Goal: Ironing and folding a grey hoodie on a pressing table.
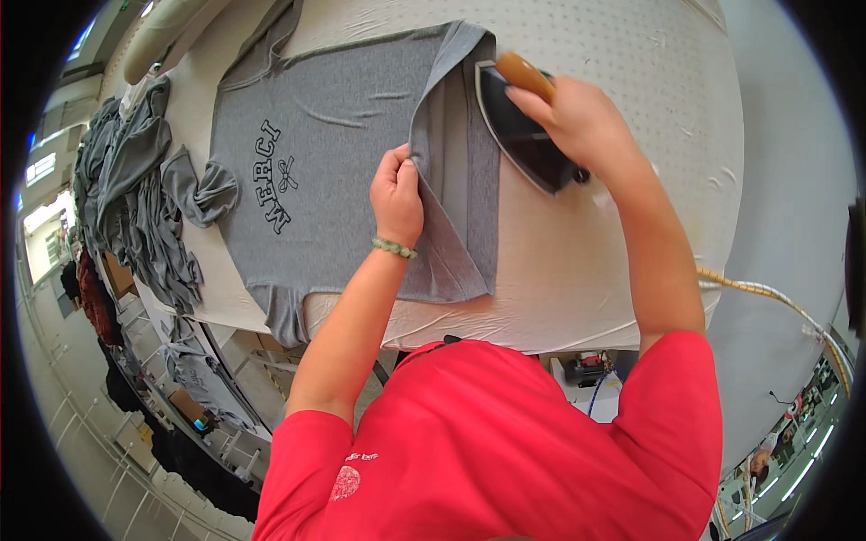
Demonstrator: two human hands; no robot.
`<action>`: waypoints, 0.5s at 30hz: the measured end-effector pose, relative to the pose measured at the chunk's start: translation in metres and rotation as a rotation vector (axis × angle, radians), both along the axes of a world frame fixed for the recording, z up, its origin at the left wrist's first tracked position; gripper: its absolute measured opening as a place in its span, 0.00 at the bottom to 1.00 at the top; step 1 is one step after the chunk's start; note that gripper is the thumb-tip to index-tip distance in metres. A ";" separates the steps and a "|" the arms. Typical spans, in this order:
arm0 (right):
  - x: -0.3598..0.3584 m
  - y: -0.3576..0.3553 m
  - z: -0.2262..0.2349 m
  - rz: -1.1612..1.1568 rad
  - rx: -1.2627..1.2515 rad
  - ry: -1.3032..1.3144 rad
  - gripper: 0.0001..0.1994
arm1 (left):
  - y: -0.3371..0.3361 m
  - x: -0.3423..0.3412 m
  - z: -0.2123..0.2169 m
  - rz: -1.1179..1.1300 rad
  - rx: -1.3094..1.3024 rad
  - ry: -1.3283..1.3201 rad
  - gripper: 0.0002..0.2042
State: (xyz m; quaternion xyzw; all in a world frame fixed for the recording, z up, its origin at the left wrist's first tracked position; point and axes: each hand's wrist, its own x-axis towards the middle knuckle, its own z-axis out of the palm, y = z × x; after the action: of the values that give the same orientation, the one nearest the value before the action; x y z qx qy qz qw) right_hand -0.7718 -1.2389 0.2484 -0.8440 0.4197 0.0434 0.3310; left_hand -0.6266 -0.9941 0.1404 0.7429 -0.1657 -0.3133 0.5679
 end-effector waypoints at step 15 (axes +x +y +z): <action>-0.019 0.093 0.014 0.495 0.146 0.240 0.31 | -0.010 -0.002 0.018 -0.074 -0.169 -0.046 0.09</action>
State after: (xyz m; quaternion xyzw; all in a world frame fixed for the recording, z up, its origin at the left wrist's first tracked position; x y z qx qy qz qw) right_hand -0.7910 -1.1454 0.2620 -0.8836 0.2326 0.2526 0.3183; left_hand -0.6284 -1.0040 0.1584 0.6928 -0.2319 -0.3019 0.6125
